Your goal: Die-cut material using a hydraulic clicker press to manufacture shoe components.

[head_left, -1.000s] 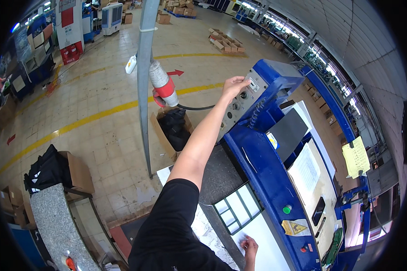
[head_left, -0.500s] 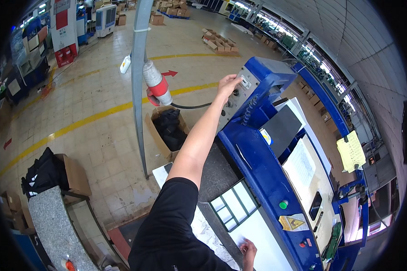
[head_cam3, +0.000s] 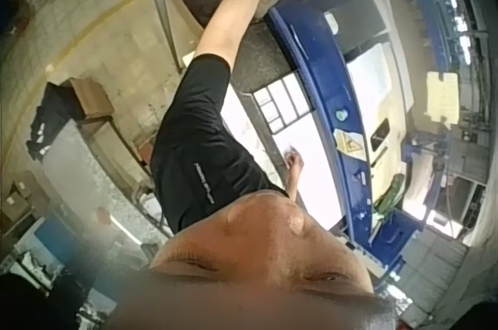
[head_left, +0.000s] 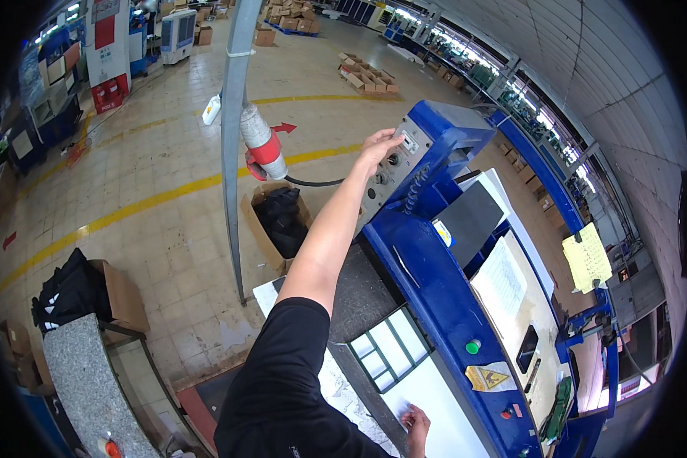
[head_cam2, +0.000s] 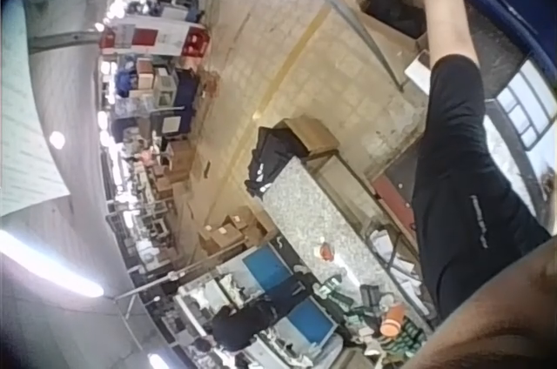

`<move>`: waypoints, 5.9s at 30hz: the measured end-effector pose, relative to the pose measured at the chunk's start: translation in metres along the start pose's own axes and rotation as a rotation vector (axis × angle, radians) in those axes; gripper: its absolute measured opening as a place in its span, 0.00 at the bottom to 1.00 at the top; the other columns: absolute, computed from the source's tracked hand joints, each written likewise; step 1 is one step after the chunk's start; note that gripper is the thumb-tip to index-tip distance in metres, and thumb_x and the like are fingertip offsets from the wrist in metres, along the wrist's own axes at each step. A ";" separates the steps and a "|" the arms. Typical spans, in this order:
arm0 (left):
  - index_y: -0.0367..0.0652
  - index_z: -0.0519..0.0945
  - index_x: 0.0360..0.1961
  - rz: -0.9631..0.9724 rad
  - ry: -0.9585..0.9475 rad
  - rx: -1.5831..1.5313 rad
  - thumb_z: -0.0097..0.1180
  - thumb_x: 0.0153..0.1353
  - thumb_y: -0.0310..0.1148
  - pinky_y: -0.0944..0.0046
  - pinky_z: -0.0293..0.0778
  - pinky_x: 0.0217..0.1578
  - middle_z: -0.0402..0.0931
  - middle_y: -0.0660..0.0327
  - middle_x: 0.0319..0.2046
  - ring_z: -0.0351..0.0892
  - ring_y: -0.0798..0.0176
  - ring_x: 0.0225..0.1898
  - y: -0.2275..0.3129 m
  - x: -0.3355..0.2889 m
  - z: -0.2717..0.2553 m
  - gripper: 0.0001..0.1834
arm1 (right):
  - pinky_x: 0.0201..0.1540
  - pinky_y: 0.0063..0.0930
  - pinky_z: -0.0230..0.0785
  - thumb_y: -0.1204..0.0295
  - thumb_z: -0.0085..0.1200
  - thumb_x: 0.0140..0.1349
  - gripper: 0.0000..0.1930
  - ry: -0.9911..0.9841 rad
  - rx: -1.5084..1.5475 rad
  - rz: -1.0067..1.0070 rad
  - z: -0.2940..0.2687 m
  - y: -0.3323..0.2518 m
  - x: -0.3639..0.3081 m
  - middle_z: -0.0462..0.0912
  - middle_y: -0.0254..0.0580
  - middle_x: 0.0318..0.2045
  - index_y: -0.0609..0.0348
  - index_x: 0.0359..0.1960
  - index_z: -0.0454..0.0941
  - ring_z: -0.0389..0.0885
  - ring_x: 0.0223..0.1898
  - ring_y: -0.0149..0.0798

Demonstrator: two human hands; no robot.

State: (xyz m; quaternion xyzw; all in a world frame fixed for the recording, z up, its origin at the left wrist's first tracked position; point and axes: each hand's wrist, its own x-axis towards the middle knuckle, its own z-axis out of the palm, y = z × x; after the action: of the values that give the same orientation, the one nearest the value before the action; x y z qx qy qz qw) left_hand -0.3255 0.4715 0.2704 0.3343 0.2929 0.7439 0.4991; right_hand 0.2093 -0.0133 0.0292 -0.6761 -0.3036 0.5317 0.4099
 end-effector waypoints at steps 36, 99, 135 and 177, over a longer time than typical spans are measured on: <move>0.36 0.81 0.39 0.206 0.223 0.219 0.69 0.54 0.42 0.68 0.75 0.38 0.83 0.57 0.34 0.80 0.69 0.35 -0.008 0.001 -0.005 0.21 | 0.30 0.23 0.75 0.69 0.42 0.69 0.15 -0.015 0.008 0.017 0.021 -0.005 -0.005 0.80 0.39 0.25 0.66 0.48 0.76 0.79 0.24 0.31; 0.37 0.76 0.47 0.121 -0.001 0.291 0.67 0.55 0.46 0.68 0.72 0.45 0.77 0.59 0.41 0.76 0.67 0.42 0.003 0.005 0.000 0.27 | 0.13 0.20 0.58 0.62 0.46 0.66 0.15 0.430 0.038 -0.047 0.019 0.025 0.030 0.75 0.39 0.14 0.62 0.32 0.76 0.70 0.11 0.29; 0.37 0.76 0.48 0.048 0.008 0.238 0.67 0.55 0.41 0.67 0.71 0.48 0.80 0.58 0.42 0.77 0.66 0.45 0.003 0.001 -0.009 0.25 | 0.12 0.20 0.57 0.64 0.46 0.66 0.14 0.376 0.081 -0.065 0.025 0.021 0.027 0.75 0.40 0.13 0.63 0.31 0.75 0.68 0.10 0.29; 0.39 0.81 0.40 0.050 0.081 0.439 0.64 0.52 0.34 0.66 0.74 0.44 0.82 0.57 0.38 0.80 0.65 0.41 -0.006 -0.008 -0.040 0.15 | 0.13 0.20 0.56 0.64 0.46 0.65 0.14 0.469 0.033 -0.114 0.030 0.029 0.032 0.75 0.40 0.14 0.64 0.32 0.76 0.68 0.10 0.29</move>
State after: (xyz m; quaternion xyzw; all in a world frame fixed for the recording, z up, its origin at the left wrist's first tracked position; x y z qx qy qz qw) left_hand -0.3516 0.4622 0.2401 0.4118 0.4593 0.6872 0.3837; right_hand 0.1878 0.0061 -0.0144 -0.7560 -0.2290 0.3412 0.5094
